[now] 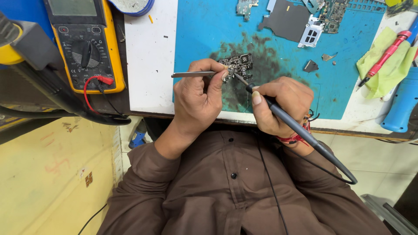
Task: The person holds a small circuit board with tweezers and uses a soldering iron to apply heat to specific points on the board. The person repeatedly touches the iron to different areas while maintaining a steady grip on the board.
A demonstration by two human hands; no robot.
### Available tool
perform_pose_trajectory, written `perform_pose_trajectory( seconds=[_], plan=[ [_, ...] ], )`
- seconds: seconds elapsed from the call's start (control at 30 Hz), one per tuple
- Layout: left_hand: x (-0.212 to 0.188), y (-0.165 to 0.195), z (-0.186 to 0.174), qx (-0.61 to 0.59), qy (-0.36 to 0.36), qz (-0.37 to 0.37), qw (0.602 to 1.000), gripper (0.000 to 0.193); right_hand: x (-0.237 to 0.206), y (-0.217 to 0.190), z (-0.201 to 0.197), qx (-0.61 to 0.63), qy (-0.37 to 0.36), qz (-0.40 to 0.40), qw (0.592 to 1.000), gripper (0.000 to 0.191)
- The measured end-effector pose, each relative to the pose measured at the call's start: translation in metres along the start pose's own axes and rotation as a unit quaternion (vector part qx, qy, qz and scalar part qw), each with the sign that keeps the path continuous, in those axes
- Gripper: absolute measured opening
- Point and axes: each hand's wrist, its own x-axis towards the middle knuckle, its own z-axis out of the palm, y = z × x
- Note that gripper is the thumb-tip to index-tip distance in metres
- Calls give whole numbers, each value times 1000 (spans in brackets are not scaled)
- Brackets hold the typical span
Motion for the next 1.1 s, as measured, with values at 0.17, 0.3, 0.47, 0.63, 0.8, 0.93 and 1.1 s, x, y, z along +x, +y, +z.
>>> perform_pose_trajectory(
  seconds=[0.17,0.3,0.47,0.63,0.8,0.93,1.1],
  plan=[
    [-5,0,-7,2,2,1,1000,9,-1,-5,4,-1,-4,1,1000,7],
    [-5,0,-11,-5,-4,-10,1000,9,-1,-9,6,-5,-5,3,1000,7],
    [-14,7,5,2,1,-2,1000,9,-13,-5,-9,-2,-3,1,1000,7],
    [-24,8,-2,1,5,-2,1000,9,-20,-11,-4,-2,-3,4,1000,7],
    [-22,11,-1,7,0,-3,1000,9,-18,-13,-7,-3,-4,8,1000,8],
    [-22,13,7,0,0,1,1000,9,-22,-9,-16,-7,-2,8,1000,9],
    [-35,17,-1,3,1,4,1000,10,-30,-21,-12,-1,2,7,1000,8]
  ],
)
